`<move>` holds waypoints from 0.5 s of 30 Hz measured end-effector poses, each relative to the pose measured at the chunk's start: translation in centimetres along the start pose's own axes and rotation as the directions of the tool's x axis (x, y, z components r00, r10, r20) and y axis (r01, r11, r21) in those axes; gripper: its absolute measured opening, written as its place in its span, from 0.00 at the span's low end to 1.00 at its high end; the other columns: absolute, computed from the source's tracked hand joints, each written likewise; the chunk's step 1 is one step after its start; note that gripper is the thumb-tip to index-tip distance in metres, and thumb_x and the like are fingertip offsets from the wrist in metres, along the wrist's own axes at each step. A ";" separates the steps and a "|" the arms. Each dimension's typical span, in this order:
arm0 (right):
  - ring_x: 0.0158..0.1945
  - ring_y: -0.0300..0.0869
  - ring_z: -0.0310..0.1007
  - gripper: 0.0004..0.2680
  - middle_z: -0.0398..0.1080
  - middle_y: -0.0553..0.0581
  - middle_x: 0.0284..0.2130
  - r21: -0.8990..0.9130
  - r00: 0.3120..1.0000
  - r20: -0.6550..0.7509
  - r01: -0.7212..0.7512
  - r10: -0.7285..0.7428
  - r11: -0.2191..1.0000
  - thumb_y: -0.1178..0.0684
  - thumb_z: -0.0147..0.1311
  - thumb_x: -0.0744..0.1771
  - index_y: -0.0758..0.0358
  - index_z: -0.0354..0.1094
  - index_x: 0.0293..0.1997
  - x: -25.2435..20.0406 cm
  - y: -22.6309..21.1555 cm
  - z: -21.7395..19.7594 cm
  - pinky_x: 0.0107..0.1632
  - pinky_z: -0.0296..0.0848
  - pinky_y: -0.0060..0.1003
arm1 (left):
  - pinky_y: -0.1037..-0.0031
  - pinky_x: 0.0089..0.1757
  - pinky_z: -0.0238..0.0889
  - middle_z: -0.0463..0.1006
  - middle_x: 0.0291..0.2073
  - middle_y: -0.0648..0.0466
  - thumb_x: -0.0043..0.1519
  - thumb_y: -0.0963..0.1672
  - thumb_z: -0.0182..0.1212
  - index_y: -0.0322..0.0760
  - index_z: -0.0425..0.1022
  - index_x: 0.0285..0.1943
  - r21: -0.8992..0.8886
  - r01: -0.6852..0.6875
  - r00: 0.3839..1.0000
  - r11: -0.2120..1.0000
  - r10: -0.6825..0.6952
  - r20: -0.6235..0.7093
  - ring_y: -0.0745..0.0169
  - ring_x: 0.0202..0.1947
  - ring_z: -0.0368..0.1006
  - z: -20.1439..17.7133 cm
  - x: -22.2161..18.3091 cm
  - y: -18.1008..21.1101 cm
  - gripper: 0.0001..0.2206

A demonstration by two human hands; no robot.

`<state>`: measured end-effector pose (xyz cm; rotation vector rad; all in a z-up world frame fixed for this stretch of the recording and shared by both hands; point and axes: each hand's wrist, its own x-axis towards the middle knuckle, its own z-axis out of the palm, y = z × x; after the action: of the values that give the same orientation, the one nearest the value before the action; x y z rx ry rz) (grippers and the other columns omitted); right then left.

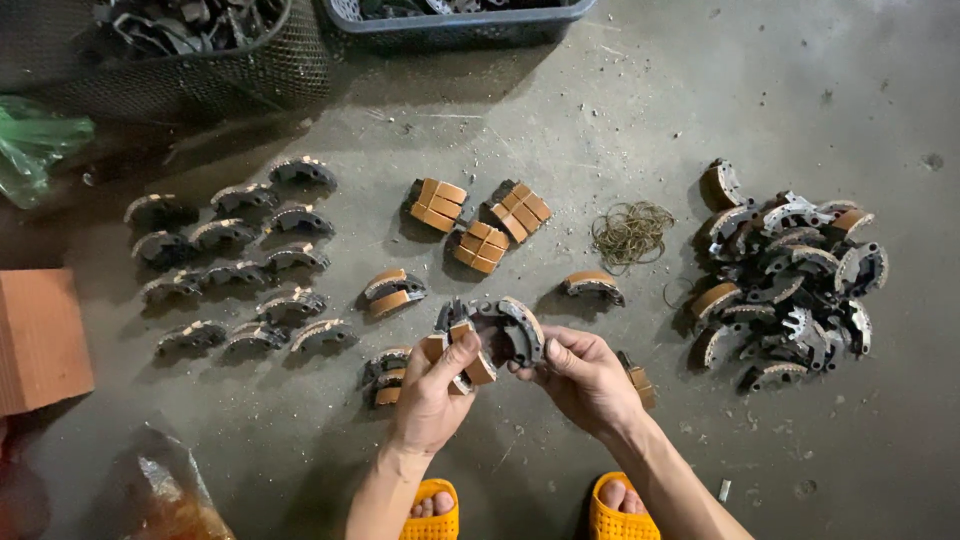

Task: Sorting and assembling motorcycle brake shoe components on the floor

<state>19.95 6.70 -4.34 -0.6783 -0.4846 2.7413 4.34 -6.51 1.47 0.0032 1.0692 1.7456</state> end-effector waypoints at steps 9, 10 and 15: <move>0.41 0.47 0.75 0.16 0.75 0.68 0.40 0.005 1.000 -0.019 -0.010 0.011 1.000 0.58 0.58 0.67 0.84 0.67 0.57 -0.1 0.3 0.0 0.48 0.74 0.39 | 0.78 0.38 0.65 0.80 0.36 0.47 0.63 0.42 0.65 0.24 0.77 0.41 -0.028 0.003 1.000 1.000 -0.003 -0.025 0.62 0.35 0.74 -0.3 0.0 -0.6 0.09; 0.43 0.47 0.75 0.18 0.75 0.68 0.43 -0.013 1.000 -0.008 -0.007 0.007 1.000 0.57 0.58 0.67 0.83 0.66 0.59 -0.1 0.3 0.2 0.49 0.74 0.40 | 0.78 0.39 0.65 0.81 0.37 0.47 0.64 0.42 0.64 0.25 0.78 0.42 -0.025 -0.007 1.000 1.000 0.008 0.004 0.63 0.36 0.74 -0.1 0.0 -0.5 0.09; 0.46 0.48 0.76 0.16 0.76 0.68 0.47 -0.068 1.000 -0.001 0.029 -0.029 0.997 0.59 0.58 0.67 0.79 0.69 0.59 -0.1 0.2 0.8 0.52 0.73 0.42 | 0.76 0.45 0.65 0.81 0.42 0.47 0.64 0.42 0.63 0.24 0.79 0.47 0.009 -0.038 0.999 0.999 0.037 0.036 0.63 0.41 0.75 0.6 0.0 -0.2 0.10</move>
<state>19.64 6.26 -3.67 -0.6847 -0.5856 2.7077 4.79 -6.15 1.72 0.0606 1.0579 1.7675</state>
